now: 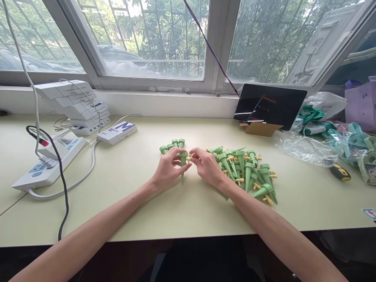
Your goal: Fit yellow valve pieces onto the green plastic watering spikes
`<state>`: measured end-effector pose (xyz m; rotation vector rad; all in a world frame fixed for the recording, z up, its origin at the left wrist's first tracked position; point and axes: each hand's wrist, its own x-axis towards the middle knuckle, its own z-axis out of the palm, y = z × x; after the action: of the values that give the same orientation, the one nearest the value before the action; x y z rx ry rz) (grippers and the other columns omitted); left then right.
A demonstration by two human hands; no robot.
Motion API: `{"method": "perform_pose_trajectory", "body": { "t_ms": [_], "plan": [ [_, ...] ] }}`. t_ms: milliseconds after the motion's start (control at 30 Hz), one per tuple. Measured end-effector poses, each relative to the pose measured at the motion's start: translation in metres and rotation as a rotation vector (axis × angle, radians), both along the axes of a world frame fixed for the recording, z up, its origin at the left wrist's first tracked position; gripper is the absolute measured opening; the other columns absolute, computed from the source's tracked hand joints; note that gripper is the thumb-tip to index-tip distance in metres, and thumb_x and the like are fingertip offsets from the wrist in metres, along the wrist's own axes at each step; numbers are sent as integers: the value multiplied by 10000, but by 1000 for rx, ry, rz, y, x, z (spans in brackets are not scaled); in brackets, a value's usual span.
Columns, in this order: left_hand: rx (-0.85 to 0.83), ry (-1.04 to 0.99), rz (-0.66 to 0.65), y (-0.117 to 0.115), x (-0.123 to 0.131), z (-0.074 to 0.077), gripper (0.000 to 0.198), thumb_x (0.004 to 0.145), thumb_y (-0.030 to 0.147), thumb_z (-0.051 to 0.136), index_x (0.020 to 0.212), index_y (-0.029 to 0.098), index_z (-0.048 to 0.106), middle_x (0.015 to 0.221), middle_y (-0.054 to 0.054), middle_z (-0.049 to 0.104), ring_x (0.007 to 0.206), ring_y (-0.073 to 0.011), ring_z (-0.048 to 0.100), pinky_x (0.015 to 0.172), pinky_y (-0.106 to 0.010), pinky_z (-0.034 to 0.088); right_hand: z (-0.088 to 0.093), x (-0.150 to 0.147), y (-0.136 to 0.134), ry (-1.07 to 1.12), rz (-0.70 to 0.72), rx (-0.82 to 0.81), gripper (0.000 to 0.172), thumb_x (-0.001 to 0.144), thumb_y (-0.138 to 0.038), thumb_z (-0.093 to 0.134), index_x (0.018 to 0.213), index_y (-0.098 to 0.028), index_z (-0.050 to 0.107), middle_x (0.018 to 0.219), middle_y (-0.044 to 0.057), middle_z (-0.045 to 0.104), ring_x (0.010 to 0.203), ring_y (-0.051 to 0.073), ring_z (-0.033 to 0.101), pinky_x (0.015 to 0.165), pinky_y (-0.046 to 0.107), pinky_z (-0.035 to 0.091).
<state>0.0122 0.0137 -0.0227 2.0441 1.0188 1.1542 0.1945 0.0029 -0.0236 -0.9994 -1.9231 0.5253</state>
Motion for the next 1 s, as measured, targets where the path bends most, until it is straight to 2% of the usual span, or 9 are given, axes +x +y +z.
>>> {"method": "perform_pose_trajectory", "body": {
  "t_ms": [567, 1000],
  "plan": [
    [25, 9, -4, -2, 1, 0, 314, 825, 343, 724, 1087, 213, 611, 1031, -43, 593, 838, -172, 687, 740, -356, 642, 4, 0, -4, -27, -21, -29, 158, 939, -138, 430, 1008, -183, 566, 784, 27, 636, 668, 152, 536, 660, 242, 396],
    [37, 42, 8, -2, 0, 0, 309, 833, 345, 719, 1088, 213, 608, 1050, -39, 593, 795, -140, 662, 729, -331, 628, 4, 0, -3, -64, -40, -42, 180, 985, -182, 397, 1012, -180, 575, 778, 23, 635, 671, 149, 542, 654, 240, 395]
  ]
}}
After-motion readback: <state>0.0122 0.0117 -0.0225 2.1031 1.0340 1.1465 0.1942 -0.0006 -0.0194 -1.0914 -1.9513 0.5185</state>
